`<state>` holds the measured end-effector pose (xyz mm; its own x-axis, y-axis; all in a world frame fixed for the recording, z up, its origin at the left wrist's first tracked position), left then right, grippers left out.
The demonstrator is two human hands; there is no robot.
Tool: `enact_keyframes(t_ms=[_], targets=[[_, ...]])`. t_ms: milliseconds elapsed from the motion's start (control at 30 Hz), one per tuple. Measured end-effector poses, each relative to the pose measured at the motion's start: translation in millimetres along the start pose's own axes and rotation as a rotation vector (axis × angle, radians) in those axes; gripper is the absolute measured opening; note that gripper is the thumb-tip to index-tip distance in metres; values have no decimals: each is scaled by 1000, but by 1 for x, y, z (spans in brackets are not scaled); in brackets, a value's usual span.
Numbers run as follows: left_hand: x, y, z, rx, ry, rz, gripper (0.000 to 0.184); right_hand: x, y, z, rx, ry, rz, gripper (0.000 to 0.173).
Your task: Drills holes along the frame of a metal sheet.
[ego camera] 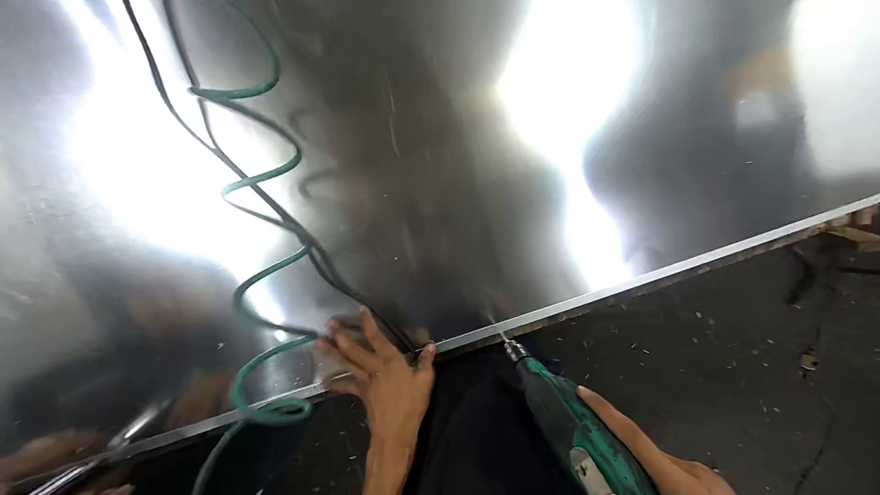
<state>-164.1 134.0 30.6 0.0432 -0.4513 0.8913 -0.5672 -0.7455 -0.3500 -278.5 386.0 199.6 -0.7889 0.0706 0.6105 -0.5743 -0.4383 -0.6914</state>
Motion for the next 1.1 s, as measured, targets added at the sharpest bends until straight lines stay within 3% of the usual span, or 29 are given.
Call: enact_keyframes(t_ms=[133,200,333,567,667,800,1100], targets=[[6,8,-39,-344,-39,-196,73,-3,8,14,31,-87,51,83],[-3,21,-55,-409,15,-197,60,0,9,18,34,-115,67,83],[-10,48,-37,-281,139,-190,62,3,11,23,16,-190,69,89],[-16,51,-32,-215,128,-209,62,1,13,27,26,-247,80,88],[-16,50,-32,-222,115,-238,62,2,15,30,29,-238,79,87],[-17,48,-31,-229,116,-154,64,3,14,29,25,-219,60,85],[-13,46,-32,-259,95,-242,63,-3,10,24,24,-211,35,89]])
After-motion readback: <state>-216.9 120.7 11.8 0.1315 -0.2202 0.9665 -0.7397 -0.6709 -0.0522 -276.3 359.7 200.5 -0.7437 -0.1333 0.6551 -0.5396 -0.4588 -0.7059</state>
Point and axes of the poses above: each hand's wrist, its own y-axis towards the middle knuckle, its own x-axis out of the back of the hand, z = x × y, the point moved 8 cm from there along y, towards the middle knuckle
